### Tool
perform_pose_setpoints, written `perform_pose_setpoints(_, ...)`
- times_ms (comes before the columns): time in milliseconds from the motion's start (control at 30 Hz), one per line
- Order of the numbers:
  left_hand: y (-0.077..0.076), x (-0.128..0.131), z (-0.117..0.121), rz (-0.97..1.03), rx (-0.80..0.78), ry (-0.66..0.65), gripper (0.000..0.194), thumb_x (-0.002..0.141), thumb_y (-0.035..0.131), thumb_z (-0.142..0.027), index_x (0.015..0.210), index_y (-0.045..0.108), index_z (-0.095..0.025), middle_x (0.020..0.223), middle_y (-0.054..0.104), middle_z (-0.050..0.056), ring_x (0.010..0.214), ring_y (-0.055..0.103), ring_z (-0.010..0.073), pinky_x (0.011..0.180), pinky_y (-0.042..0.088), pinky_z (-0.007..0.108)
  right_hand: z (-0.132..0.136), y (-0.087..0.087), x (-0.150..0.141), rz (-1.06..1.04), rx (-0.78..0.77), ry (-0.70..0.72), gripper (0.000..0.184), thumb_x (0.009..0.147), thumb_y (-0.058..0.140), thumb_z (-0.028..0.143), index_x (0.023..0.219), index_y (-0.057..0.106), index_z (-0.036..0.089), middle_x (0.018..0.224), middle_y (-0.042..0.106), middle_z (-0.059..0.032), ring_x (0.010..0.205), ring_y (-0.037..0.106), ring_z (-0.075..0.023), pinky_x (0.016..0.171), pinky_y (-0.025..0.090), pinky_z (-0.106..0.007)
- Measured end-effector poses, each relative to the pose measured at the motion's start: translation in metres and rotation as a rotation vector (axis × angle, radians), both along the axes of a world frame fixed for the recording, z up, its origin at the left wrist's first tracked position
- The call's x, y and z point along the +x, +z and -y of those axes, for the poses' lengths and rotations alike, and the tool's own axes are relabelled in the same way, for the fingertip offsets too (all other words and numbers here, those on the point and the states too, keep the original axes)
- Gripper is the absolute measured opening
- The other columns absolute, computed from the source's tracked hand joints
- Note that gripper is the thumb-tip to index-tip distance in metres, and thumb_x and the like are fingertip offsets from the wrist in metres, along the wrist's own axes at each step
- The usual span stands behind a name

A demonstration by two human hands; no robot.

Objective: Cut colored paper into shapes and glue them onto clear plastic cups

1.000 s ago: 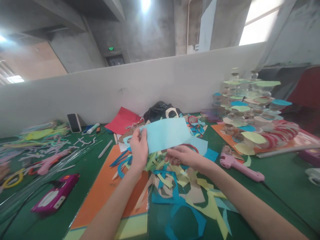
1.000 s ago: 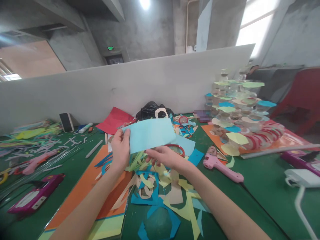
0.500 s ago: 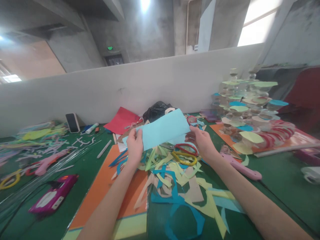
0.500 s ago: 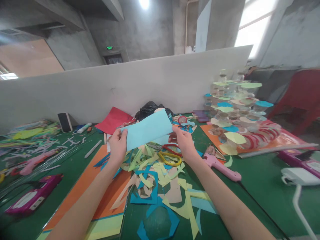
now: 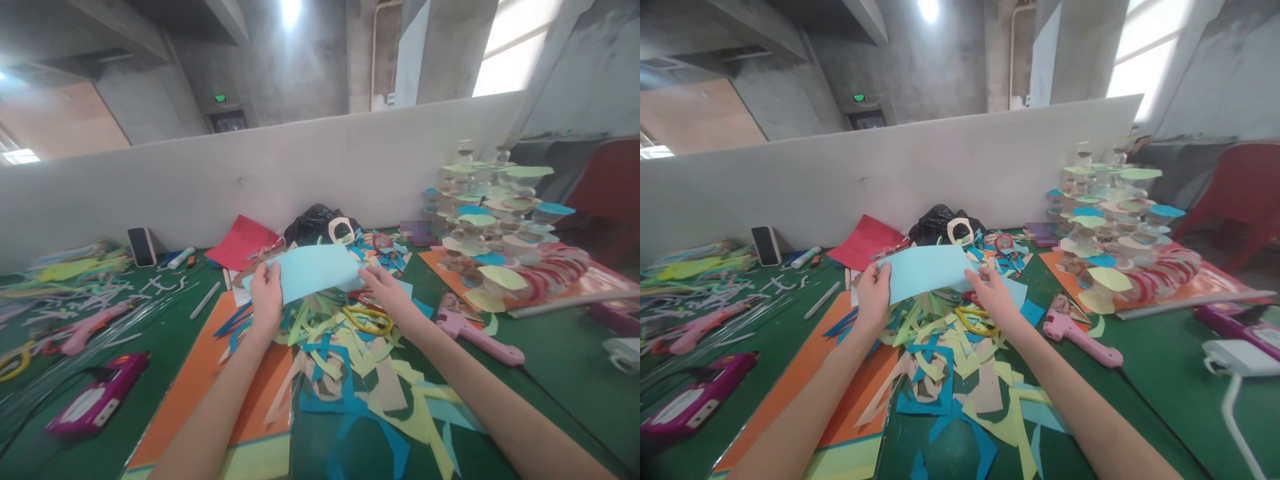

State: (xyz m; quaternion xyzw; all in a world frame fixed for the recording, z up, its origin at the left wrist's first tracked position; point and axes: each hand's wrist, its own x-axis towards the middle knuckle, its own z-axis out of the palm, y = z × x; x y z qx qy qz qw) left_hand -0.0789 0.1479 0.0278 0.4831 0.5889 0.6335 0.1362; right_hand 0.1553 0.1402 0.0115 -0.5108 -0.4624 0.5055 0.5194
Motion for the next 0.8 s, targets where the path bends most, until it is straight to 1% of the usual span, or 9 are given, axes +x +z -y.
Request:
perform_pose_setpoints(133, 0.003, 0.011, 0.006, 0.029, -0.02, 0.035, 0.02, 0.088, 0.052, -0.039, 0.083, 0.056, -0.02, 0.073, 0.054, -0.001, 0.071, 0.05, 0.0158, 0.066, 0.041, 0.026, 0.007, 0.0, -0.002, -0.02, -0.081, 0.144, 0.049, 0.073, 0.07, 0.063, 0.094, 0.065, 0.019, 0.098, 0.07, -0.0113, 0.09, 0.069, -0.0248, 0.071, 0.059, -0.034)
perform_pose_setpoints(267, 0.001, 0.025, 0.012, 0.097, -0.124, 0.004, 0.025, 0.088, 0.054, -0.044, 0.098, 0.058, -0.021, 0.084, 0.058, 0.003, 0.079, 0.055, 0.0186, 0.069, 0.043, 0.027, 0.023, 0.011, -0.008, -0.14, -0.08, 0.262, 0.039, 0.076, 0.071, 0.055, 0.09, 0.065, 0.019, 0.1, 0.07, -0.0085, 0.094, 0.068, -0.0207, 0.078, 0.058, -0.03)
perform_pose_setpoints(433, 0.002, 0.044, 0.024, 0.052, -0.132, -0.155, 0.026, 0.088, 0.056, -0.045, 0.096, 0.061, -0.021, 0.067, 0.047, -0.002, 0.061, 0.047, 0.0146, 0.056, 0.039, 0.025, 0.027, 0.017, -0.011, -0.295, -0.019, 0.151, 0.03, 0.078, 0.07, 0.048, 0.085, 0.066, 0.019, 0.093, 0.074, -0.0063, 0.089, 0.069, -0.0208, 0.087, 0.055, -0.032)
perform_pose_setpoints(500, 0.008, 0.046, 0.025, 0.05, -0.079, -0.221, 0.026, 0.087, 0.057, -0.044, 0.095, 0.063, -0.021, 0.068, 0.05, -0.001, 0.062, 0.048, 0.0137, 0.056, 0.041, 0.023, 0.024, 0.016, -0.009, -0.25, 0.015, 0.116, 0.031, 0.077, 0.068, 0.049, 0.082, 0.068, 0.018, 0.087, 0.074, -0.0063, 0.089, 0.069, -0.0236, 0.086, 0.054, -0.035)
perform_pose_setpoints(567, 0.017, 0.04, 0.024, 0.033, -0.065, -0.291, 0.029, 0.086, 0.059, -0.047, 0.095, 0.065, -0.02, 0.077, 0.059, 0.001, 0.069, 0.053, 0.0147, 0.06, 0.045, 0.024, 0.022, 0.017, -0.004, -0.124, 0.023, 0.089, 0.034, 0.077, 0.067, 0.051, 0.077, 0.069, 0.018, 0.081, 0.074, -0.0068, 0.089, 0.069, -0.0263, 0.083, 0.054, -0.036)
perform_pose_setpoints(633, 0.028, 0.027, 0.022, -0.005, -0.168, -0.402, 0.034, 0.083, 0.063, -0.05, 0.096, 0.067, -0.019, 0.082, 0.064, 0.004, 0.073, 0.058, 0.0172, 0.061, 0.049, 0.025, 0.022, 0.017, 0.0, 0.01, 0.038, 0.08, 0.036, 0.076, 0.067, 0.053, 0.071, 0.069, 0.018, 0.077, 0.074, -0.0079, 0.087, 0.069, -0.028, 0.078, 0.054, -0.036)
perform_pose_setpoints(700, 0.039, 0.01, 0.021, -0.042, -0.336, -0.514, 0.037, 0.079, 0.066, -0.053, 0.095, 0.07, -0.02, 0.086, 0.068, 0.006, 0.078, 0.062, 0.0206, 0.063, 0.053, 0.028, 0.022, 0.019, 0.004, 0.116, 0.05, 0.109, 0.037, 0.076, 0.068, 0.054, 0.065, 0.068, 0.018, 0.072, 0.072, -0.0082, 0.083, 0.069, -0.0286, 0.071, 0.054, -0.035)
perform_pose_setpoints(733, 0.045, 0.002, 0.021, -0.061, -0.421, -0.529, 0.037, 0.078, 0.068, -0.053, 0.094, 0.071, -0.02, 0.089, 0.069, 0.008, 0.081, 0.064, 0.0224, 0.066, 0.054, 0.029, 0.023, 0.019, 0.006, 0.157, 0.048, 0.131, 0.038, 0.075, 0.068, 0.054, 0.062, 0.067, 0.019, 0.068, 0.071, -0.0079, 0.081, 0.069, -0.0286, 0.068, 0.054, -0.034)
perform_pose_setpoints(800, 0.052, -0.011, 0.021, -0.103, -0.562, -0.478, 0.036, 0.072, 0.074, -0.052, 0.087, 0.073, -0.02, 0.085, 0.07, 0.007, 0.082, 0.066, 0.0248, 0.066, 0.055, 0.03, 0.024, 0.019, 0.009, 0.204, 0.045, 0.17, 0.036, 0.074, 0.07, 0.053, 0.06, 0.066, 0.02, 0.063, 0.067, -0.0067, 0.078, 0.067, -0.0281, 0.063, 0.052, -0.033)
